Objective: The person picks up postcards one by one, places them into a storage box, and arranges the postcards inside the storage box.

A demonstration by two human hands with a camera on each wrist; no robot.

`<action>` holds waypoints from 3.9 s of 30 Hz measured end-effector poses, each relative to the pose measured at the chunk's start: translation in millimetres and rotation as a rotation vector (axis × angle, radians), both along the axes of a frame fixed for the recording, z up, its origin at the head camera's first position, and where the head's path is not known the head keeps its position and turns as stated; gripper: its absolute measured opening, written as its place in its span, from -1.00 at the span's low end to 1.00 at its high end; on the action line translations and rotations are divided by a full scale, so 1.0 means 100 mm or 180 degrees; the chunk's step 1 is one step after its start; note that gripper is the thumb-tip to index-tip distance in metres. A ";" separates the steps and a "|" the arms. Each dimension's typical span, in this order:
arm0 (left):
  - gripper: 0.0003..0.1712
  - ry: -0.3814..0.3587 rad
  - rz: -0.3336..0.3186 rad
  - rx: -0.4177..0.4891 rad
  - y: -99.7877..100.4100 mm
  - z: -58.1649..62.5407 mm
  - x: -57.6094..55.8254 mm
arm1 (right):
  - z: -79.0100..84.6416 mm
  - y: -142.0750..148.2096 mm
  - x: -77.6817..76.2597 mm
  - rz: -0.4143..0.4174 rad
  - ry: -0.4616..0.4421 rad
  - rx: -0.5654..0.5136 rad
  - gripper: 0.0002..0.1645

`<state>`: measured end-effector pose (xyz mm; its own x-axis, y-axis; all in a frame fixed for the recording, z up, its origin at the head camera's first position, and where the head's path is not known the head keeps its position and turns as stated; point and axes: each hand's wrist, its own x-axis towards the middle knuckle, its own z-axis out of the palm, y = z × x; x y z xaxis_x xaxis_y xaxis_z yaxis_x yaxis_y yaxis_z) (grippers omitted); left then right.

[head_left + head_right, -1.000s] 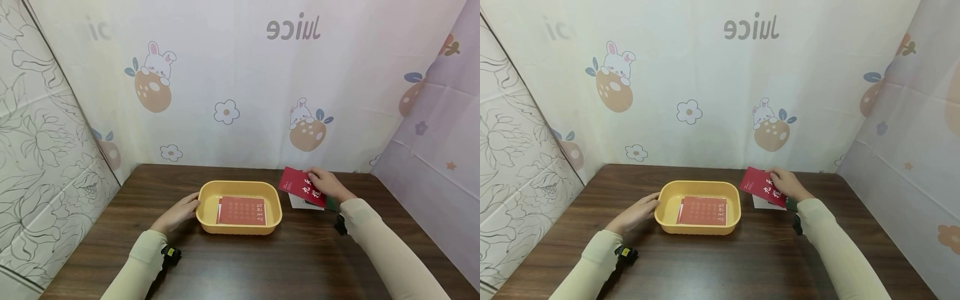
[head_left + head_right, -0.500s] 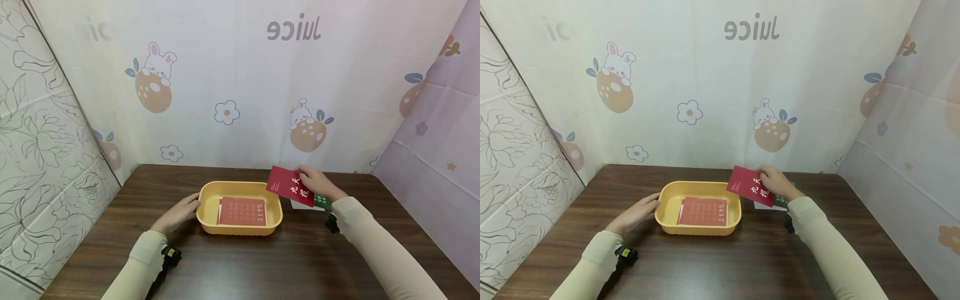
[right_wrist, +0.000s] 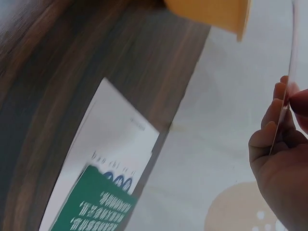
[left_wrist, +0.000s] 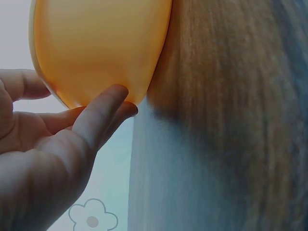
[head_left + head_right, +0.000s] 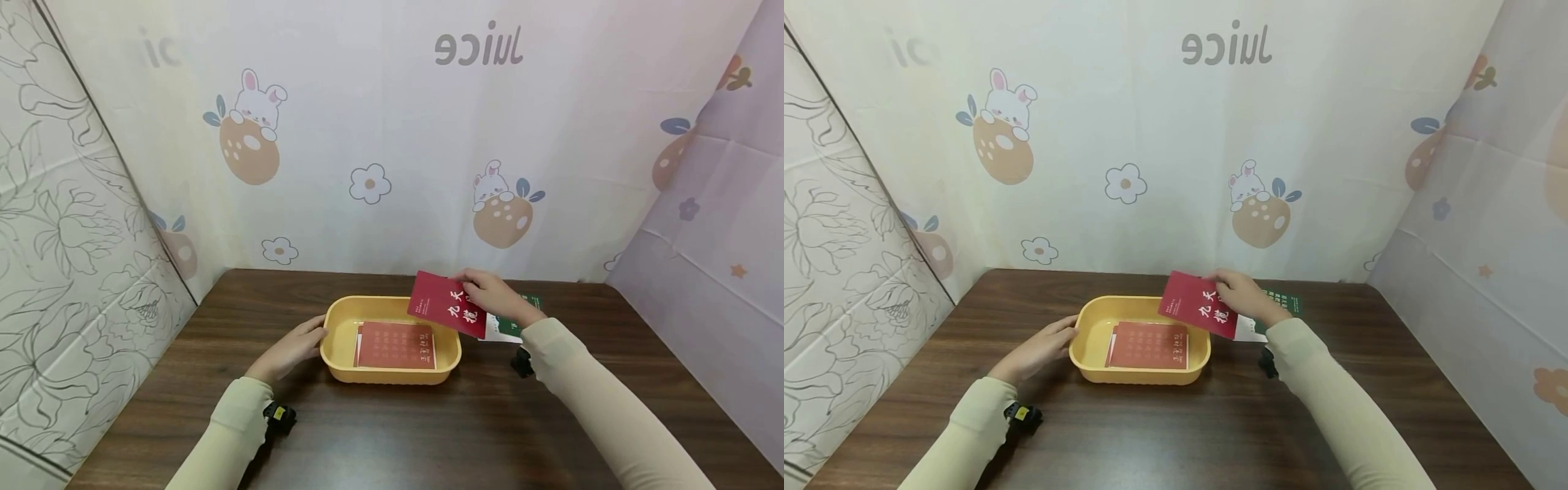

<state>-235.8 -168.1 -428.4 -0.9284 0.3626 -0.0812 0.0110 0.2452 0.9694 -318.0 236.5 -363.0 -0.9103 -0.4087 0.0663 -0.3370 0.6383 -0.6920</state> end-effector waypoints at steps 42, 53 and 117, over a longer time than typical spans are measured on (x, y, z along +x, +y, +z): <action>-0.37 0.0003 -0.0031 0.0023 -0.02 -0.02 -0.01 | 0.18 -0.83 -0.05 0.0985 -0.0741 0.0636 -0.60; -0.37 0.0002 -0.0037 0.0017 -0.02 0.01 0.00 | 0.12 -0.96 -0.13 0.0928 -0.0913 0.0817 -0.60; -0.38 0.0029 -0.0019 -0.0029 0.00 0.00 0.00 | 0.25 -0.36 -0.11 0.0704 -0.0537 0.0873 -0.54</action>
